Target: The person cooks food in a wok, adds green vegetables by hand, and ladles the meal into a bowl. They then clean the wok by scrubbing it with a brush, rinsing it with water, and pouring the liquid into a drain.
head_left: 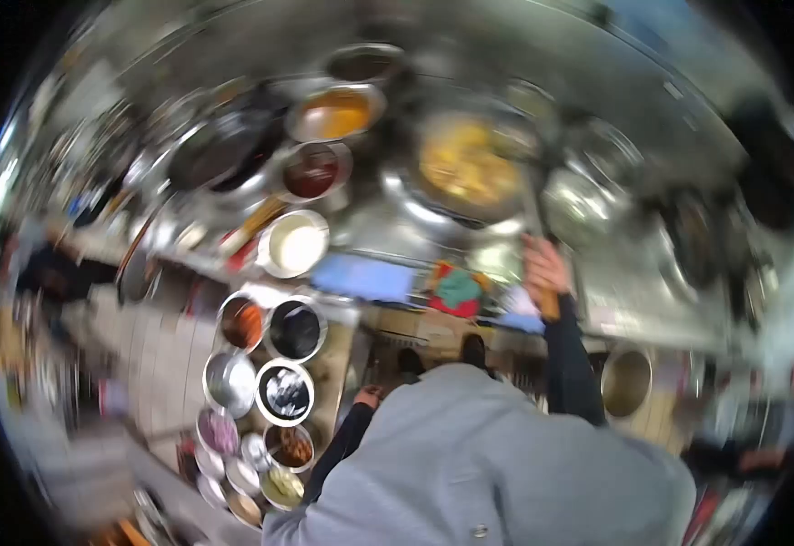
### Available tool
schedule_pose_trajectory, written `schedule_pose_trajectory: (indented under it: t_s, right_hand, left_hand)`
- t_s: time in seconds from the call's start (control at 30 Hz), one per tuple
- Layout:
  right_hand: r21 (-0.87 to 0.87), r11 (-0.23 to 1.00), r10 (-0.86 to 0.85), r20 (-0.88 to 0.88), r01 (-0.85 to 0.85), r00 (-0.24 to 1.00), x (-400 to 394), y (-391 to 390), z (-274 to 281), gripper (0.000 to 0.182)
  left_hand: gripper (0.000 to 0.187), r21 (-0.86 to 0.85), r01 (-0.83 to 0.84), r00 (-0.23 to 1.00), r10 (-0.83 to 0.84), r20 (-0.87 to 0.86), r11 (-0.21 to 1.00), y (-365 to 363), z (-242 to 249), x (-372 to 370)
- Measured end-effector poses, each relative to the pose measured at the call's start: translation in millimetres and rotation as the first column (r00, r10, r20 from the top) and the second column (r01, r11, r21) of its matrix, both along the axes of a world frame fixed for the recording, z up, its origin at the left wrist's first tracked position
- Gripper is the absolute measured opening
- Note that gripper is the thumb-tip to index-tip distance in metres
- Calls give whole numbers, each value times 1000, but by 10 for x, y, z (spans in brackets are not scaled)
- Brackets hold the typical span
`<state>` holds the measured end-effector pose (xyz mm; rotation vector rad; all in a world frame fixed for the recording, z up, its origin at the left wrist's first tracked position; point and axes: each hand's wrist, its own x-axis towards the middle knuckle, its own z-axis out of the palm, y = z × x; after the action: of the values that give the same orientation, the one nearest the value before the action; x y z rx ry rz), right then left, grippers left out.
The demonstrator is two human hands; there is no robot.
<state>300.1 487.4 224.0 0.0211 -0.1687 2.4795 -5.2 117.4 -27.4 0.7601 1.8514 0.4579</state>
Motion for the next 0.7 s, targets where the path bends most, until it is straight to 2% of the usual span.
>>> schedule_pose_trajectory:
  t_s: [0.03, 0.07, 0.1, 0.13, 0.17, 0.2, 0.23, 0.27, 0.3, 0.37, 0.4, 0.43, 0.47, 0.5, 0.53, 0.57, 0.6, 0.63, 0.67, 0.7]
  right_hand:
    - [194, 981, -32, 281, -24, 959, 75, 127, -252, 34]
    - [260, 964, -181, 485, 57, 855, -99, -44, -62, 30]
    - [97, 983, -185, 444, 158, 876, -217, -155, 95, 29]
    - [-62, 989, -125, 173, 137, 977, -124, -180, 133, 32]
    - [-197, 979, -81, -127, 55, 989, -69, -232, 150, 35]
    - [-191, 980, -88, -134, 61, 987, 9, -284, 211, 35]
    - [-205, 978, -99, -253, 46, 962, 149, -362, 288, 38]
    - [-223, 974, -110, -363, 28, 925, 274, -415, 330, 42]
    - [-220, 975, -119, -366, 39, 923, 400, -457, 339, 42]
    - [-154, 981, -153, -255, 116, 955, 685, -509, 366, 43]
    - [-95, 984, -164, -114, 153, 980, 833, -526, 403, 40]
    - [-87, 982, -174, -116, 165, 978, 1002, -518, 405, 40]
    - [103, 965, -261, 379, 239, 888, 1189, -536, 365, 40]
    - [291, 934, -357, 753, 207, 553, 1370, -572, 295, 39]
    - [498, 866, -498, 858, 34, 122, 1506, -593, 138, 41]
    - [583, 781, -625, 722, -226, -299, 1624, -622, -85, 42]
    - [584, 680, -731, 486, -443, -480, 1789, -680, -320, 44]
    - [508, 568, -806, 184, -647, -563, 1910, -739, -482, 46]
    - [427, 635, -765, 235, -643, -599, 1953, -823, -517, 47]
    - [339, 691, -722, 277, -639, -634, 1981, -893, -520, 47]
  left_hand:
    - [25, 37, -29, 998, 27, 59, 999, 92, 86, 29]
    - [22, 144, -44, 987, 20, 162, 989, 165, 69, 65]
    - [19, 247, -96, 965, 30, 259, 964, 283, 61, 61]
    - [19, 270, -89, 974, 27, 226, 959, 495, 354, 152]
    - [20, 310, -66, 978, -1, 210, 948, 710, 564, 192]
    - [21, 352, -50, 981, -21, 194, 935, 921, 743, 236]
    - [21, 431, -62, 971, -45, 234, 900, 1144, 937, 298]
    - [19, 518, 39, 982, -128, 137, 855, 1398, 1302, 359]
    - [19, 565, 136, 983, -183, 28, 814, 1648, 1612, 405]
    - [18, 643, 261, 965, -201, -168, 720, 2139, 2206, 531]
    - [15, 766, 302, 953, -159, -258, 568, 2419, 2333, 569]
    - [10, 817, 444, 889, -70, -452, 367, 2704, 2470, 584]
    - [8, 811, 523, 835, 30, -549, 261, 2919, 2743, 647]
    - [7, 804, 541, 817, 73, -572, 248, 3120, 2903, 685]
    - [13, 790, 553, 791, 133, -598, 264, 3291, 2991, 730]
    - [13, 790, 552, 789, 140, -599, 266, 3444, 2967, 763]
    - [19, 679, 618, 715, 76, -695, 397, 3580, 2850, 783]
    - [24, 546, 660, 636, 3, -771, 516, 3677, 2721, 780]
    - [24, 547, 647, 633, 26, -773, 531, 3749, 2587, 770]
    - [29, 577, 666, 654, 1, -756, 473, 3828, 2449, 766]
